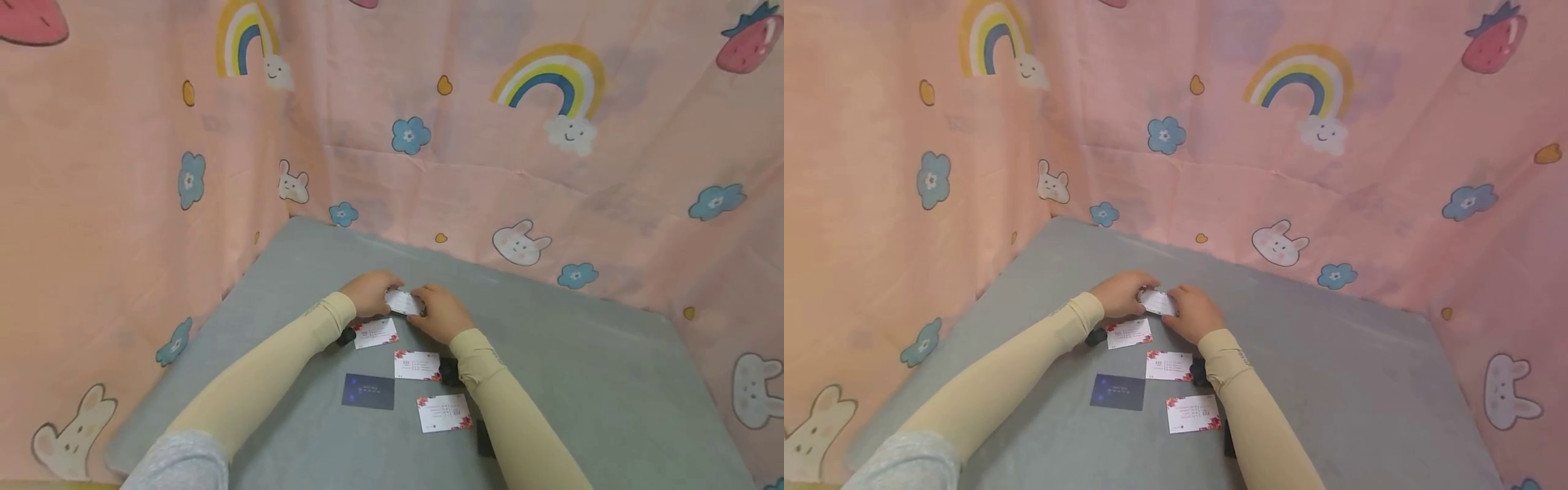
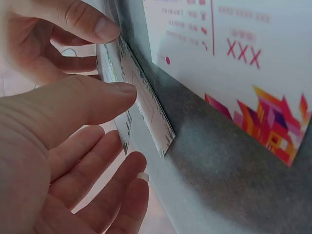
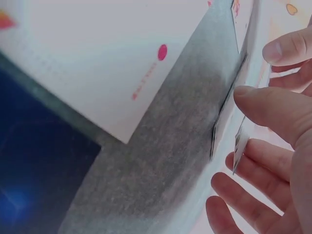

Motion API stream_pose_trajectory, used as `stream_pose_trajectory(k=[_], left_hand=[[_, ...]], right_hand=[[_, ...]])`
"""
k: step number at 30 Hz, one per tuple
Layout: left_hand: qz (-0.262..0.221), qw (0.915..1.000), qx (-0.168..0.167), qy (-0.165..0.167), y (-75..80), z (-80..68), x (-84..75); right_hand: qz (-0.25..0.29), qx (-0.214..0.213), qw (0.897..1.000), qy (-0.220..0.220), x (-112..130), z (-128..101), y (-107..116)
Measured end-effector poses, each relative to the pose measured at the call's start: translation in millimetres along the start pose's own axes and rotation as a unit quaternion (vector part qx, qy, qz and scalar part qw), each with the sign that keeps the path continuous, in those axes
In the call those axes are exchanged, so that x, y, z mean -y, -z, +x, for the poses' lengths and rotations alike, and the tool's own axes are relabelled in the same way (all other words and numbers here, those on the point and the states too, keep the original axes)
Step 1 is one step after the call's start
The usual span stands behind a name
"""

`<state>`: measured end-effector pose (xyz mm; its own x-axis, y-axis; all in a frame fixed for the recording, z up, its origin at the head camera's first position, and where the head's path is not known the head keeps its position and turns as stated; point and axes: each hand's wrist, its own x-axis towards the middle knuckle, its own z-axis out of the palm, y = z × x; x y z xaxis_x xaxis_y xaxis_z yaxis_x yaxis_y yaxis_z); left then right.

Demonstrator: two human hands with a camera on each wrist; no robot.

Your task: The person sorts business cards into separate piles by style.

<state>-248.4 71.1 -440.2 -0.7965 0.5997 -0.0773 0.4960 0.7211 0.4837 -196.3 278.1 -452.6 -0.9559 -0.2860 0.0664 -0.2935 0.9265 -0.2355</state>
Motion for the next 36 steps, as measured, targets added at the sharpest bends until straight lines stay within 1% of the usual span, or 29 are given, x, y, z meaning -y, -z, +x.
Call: stream_pose_trajectory(k=[4, 9, 16, 21, 28, 36], left_hand=[[0.003, 1.0, -0.001, -0.004, -2.4, 4.9, 5.1], [0.007, 0.9999, -0.007, -0.01, -3.2, 8.6, 7.5], [0.013, 0.9999, -0.01, -0.002, 0.4, 6.6, 9.7], [0.012, 0.9999, -0.008, -0.005, 1.0, 7.0, 13.0], [0.0, 0.9999, -0.012, -0.008, -3.1, 8.3, 18.7], [0.005, 1.0, -0.005, -0.005, -8.2, 13.1, 21.4]], right_hand=[[0.004, 0.002, 1.0, -0.002, -1, 3, -3], [0.01, 0.003, 1.0, -0.008, -4, 5, -6], [0.012, 0.006, 1.0, -0.014, -5, 8, -10], [0.015, 0.008, 1.0, -0.014, -4, 10, -10], [0.013, 0.014, 1.0, -0.014, -3, 14, -11], [0.026, 0.019, 0.999, -0.02, -4, 15, -11]])
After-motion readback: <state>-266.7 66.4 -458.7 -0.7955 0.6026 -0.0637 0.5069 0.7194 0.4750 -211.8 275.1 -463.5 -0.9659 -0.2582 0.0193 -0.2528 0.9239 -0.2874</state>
